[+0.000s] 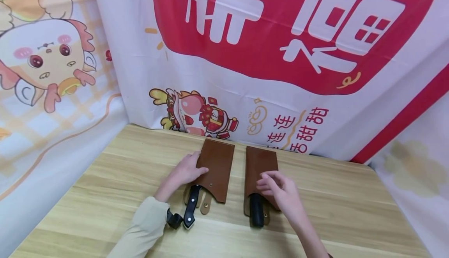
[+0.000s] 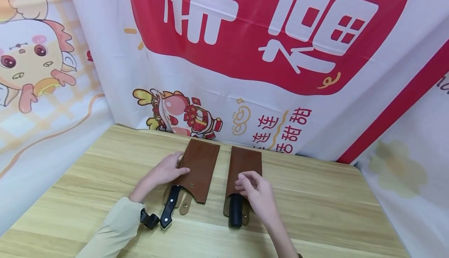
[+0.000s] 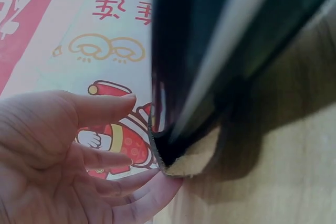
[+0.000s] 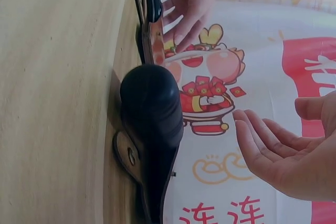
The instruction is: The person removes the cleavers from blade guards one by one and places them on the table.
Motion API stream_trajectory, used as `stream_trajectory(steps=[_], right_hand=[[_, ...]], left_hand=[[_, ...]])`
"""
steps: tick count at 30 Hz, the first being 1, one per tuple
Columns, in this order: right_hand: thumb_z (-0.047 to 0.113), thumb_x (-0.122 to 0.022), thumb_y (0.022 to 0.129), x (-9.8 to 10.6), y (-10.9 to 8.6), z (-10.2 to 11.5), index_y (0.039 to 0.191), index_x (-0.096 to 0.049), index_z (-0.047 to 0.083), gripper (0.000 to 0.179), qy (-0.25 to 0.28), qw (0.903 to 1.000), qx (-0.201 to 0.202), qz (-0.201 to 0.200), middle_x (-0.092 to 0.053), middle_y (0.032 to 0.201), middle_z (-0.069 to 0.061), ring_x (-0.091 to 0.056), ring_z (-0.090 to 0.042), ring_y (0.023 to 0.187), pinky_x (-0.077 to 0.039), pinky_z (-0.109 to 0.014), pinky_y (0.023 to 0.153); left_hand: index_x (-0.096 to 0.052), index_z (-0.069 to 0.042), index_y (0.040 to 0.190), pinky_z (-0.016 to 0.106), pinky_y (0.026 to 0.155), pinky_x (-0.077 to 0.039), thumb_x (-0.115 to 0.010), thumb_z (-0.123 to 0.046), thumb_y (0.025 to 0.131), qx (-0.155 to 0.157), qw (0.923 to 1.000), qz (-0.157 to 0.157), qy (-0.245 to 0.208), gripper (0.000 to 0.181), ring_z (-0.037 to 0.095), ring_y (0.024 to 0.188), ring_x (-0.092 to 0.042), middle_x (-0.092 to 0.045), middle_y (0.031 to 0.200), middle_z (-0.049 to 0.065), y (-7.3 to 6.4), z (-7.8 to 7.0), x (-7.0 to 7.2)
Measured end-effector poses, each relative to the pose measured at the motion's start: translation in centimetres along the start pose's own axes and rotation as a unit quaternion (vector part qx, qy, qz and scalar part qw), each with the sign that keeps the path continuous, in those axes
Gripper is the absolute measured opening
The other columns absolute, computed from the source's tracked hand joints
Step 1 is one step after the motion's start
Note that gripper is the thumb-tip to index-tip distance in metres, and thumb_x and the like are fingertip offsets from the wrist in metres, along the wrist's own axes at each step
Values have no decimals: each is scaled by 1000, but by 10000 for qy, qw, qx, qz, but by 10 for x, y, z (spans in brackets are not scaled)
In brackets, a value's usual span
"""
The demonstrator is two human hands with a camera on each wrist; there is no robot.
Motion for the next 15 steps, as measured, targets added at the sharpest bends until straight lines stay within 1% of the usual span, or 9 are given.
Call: stream_trajectory(steps=[5,8,13,15], right_hand=[[14,-57,107,-7,-2,-2,114,-67,-8,24,87,9998,-82,153,-74,98,-21,-73,-35,92,-62,-34,81],[14,-58,107,-10,-3,-5,114,-66,-8,25,167,9994,-181,222,-73,99,-22,-73,-33,92,-62,-33,80],[17,-58,107,-18,-4,-10,115,-66,-7,26,159,9983,-360,423,-73,101,-22,-73,-31,93,-62,-36,81],[18,-58,108,-22,-5,-10,116,-65,-8,29,106,9980,-372,498,-74,101,-21,-73,-30,93,-62,-38,82]], left_hand=[[-36,4,155,61,108,-45,-71,-19,100,167,9999,-13,-28,69,42,128,-51,-50,145,30,0,5,-2],[-36,4,155,61,107,-46,-72,-17,99,221,9997,6,100,70,42,125,-52,-51,143,30,0,6,-4],[-39,9,150,58,106,-47,-74,-15,97,261,9996,39,124,68,42,123,-56,-56,137,32,4,9,-6],[-39,12,149,57,107,-47,-74,-16,97,330,9994,90,83,69,42,124,-57,-56,138,33,4,12,-8]])
Point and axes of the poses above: each hand's wrist, its own y-axis towards the middle knuckle, its own x-axis out of the back of the hand, z = x × y, the point moved 10 cm from there along y, towards the middle knuckle
